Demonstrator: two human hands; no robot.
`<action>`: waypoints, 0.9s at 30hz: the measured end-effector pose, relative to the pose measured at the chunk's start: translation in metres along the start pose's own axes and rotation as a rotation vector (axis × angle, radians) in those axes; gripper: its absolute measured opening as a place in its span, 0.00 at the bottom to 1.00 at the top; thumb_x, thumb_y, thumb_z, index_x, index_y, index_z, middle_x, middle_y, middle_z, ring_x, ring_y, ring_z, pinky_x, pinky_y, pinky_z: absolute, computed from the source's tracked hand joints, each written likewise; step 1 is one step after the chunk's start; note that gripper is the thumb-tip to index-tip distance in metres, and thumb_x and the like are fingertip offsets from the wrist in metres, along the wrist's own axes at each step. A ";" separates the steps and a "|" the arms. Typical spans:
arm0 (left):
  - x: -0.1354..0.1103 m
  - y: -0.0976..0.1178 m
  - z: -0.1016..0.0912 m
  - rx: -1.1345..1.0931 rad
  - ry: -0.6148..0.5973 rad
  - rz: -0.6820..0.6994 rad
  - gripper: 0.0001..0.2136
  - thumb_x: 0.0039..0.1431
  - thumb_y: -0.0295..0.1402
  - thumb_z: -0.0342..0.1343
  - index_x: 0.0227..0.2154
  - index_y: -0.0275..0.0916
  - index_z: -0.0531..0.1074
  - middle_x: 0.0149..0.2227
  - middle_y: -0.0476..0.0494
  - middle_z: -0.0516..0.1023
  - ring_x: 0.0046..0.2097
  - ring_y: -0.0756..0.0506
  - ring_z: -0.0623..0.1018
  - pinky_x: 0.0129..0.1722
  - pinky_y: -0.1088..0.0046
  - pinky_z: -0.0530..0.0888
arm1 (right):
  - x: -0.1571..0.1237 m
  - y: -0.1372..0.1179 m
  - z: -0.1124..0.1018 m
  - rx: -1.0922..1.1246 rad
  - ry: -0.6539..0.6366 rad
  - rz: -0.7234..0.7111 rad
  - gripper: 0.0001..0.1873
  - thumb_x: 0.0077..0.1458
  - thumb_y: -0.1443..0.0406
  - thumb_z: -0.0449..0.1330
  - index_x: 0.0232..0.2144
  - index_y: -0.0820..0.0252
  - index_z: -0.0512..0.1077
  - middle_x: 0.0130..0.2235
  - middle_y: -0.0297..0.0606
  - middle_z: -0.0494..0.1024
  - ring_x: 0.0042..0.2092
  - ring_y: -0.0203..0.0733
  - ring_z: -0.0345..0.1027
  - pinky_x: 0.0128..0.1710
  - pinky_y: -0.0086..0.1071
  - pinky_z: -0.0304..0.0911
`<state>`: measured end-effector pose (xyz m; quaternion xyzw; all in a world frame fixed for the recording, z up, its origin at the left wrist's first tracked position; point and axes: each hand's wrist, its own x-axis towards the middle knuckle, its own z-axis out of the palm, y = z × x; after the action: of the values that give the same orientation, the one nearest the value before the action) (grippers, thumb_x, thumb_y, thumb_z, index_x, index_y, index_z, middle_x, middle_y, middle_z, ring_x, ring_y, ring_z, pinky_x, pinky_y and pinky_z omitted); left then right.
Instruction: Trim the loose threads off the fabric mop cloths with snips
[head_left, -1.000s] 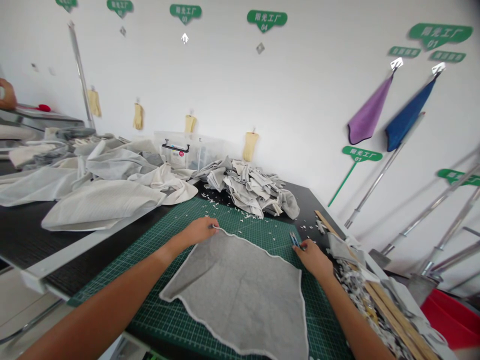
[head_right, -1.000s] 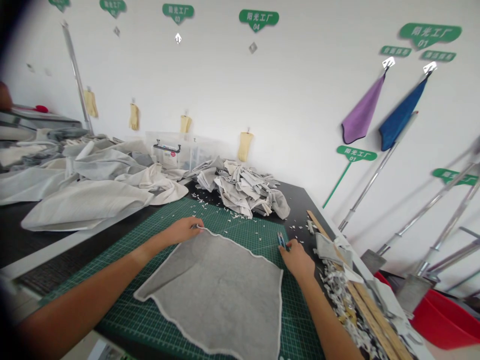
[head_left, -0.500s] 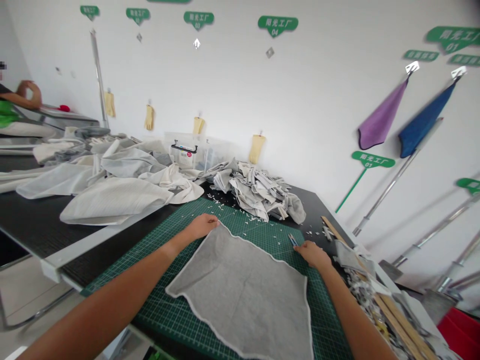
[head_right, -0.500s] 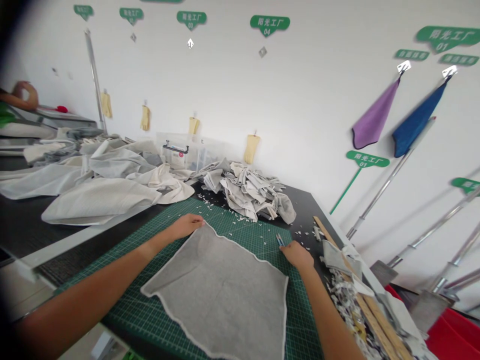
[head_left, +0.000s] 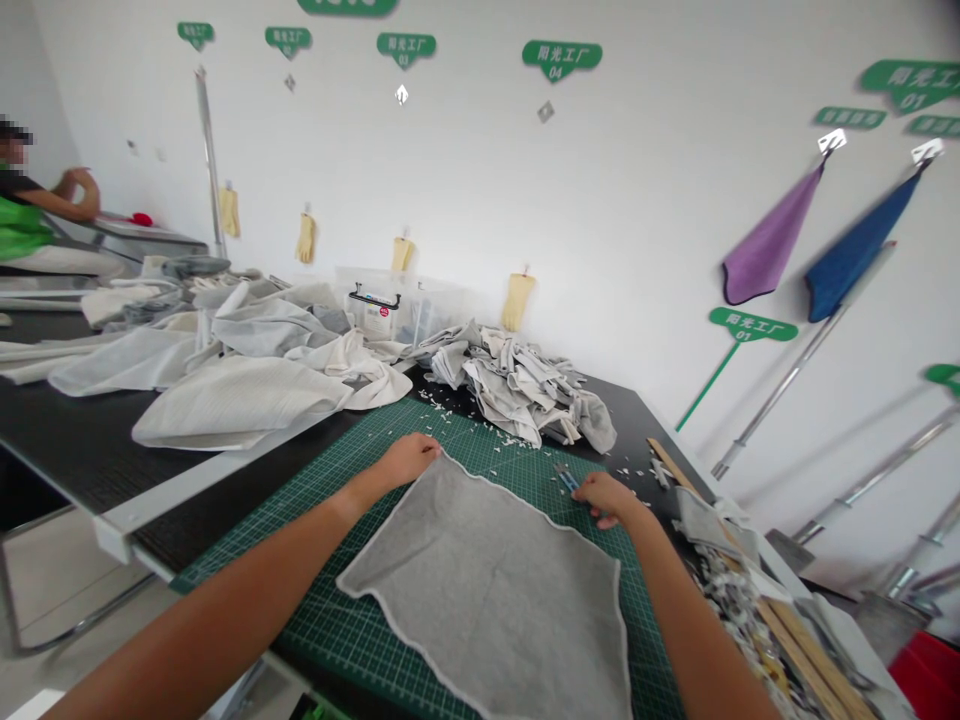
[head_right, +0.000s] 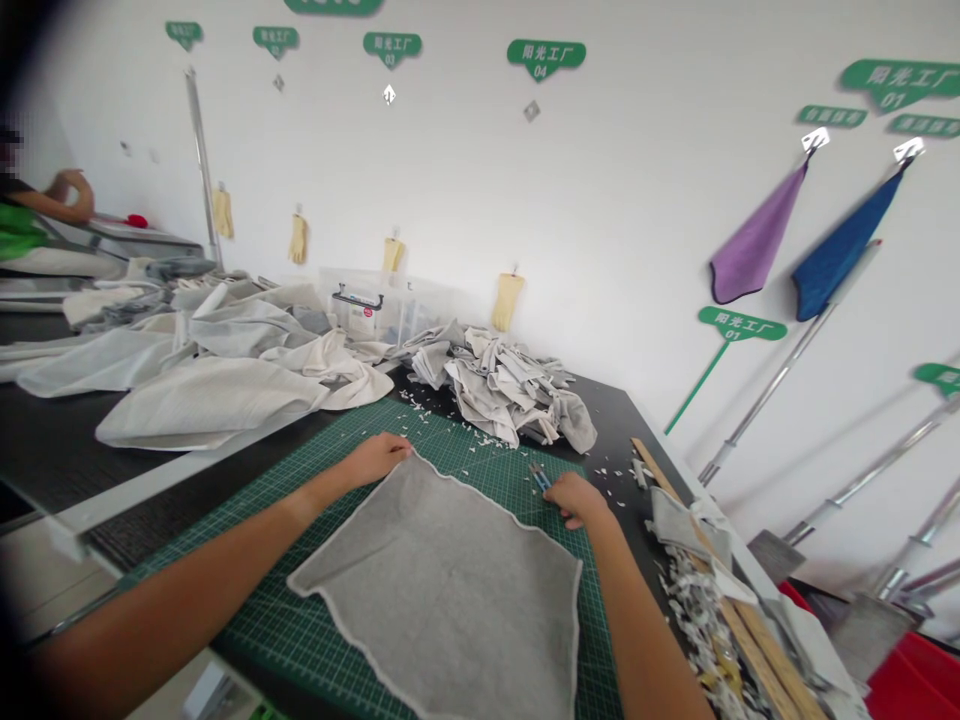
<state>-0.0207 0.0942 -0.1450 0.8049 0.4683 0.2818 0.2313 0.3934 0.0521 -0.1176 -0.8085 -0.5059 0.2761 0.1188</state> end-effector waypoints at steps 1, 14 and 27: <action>0.000 0.001 0.000 0.004 0.001 0.000 0.16 0.62 0.37 0.48 0.27 0.37 0.78 0.29 0.45 0.79 0.33 0.46 0.75 0.33 0.75 0.63 | -0.001 -0.002 0.001 0.001 -0.006 -0.011 0.17 0.47 0.57 0.68 0.32 0.59 0.67 0.21 0.32 0.69 0.25 0.40 0.71 0.22 0.35 0.73; -0.003 0.007 0.003 0.050 0.029 -0.027 0.15 0.64 0.37 0.47 0.27 0.39 0.76 0.31 0.44 0.79 0.35 0.46 0.75 0.32 0.76 0.61 | -0.084 -0.082 0.007 0.572 -0.446 -0.447 0.16 0.51 0.60 0.68 0.38 0.59 0.68 0.30 0.35 0.75 0.28 0.37 0.72 0.27 0.34 0.74; -0.002 0.009 0.006 0.095 0.056 0.005 0.14 0.63 0.36 0.48 0.32 0.40 0.78 0.35 0.43 0.81 0.39 0.44 0.77 0.38 0.73 0.65 | -0.053 -0.128 0.115 1.270 -0.722 -0.432 0.09 0.55 0.68 0.62 0.39 0.60 0.68 0.39 0.36 0.79 0.35 0.36 0.77 0.31 0.27 0.73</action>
<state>-0.0121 0.0876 -0.1444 0.8080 0.4854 0.2821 0.1787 0.2141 0.0542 -0.1336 -0.3277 -0.4043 0.7319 0.4398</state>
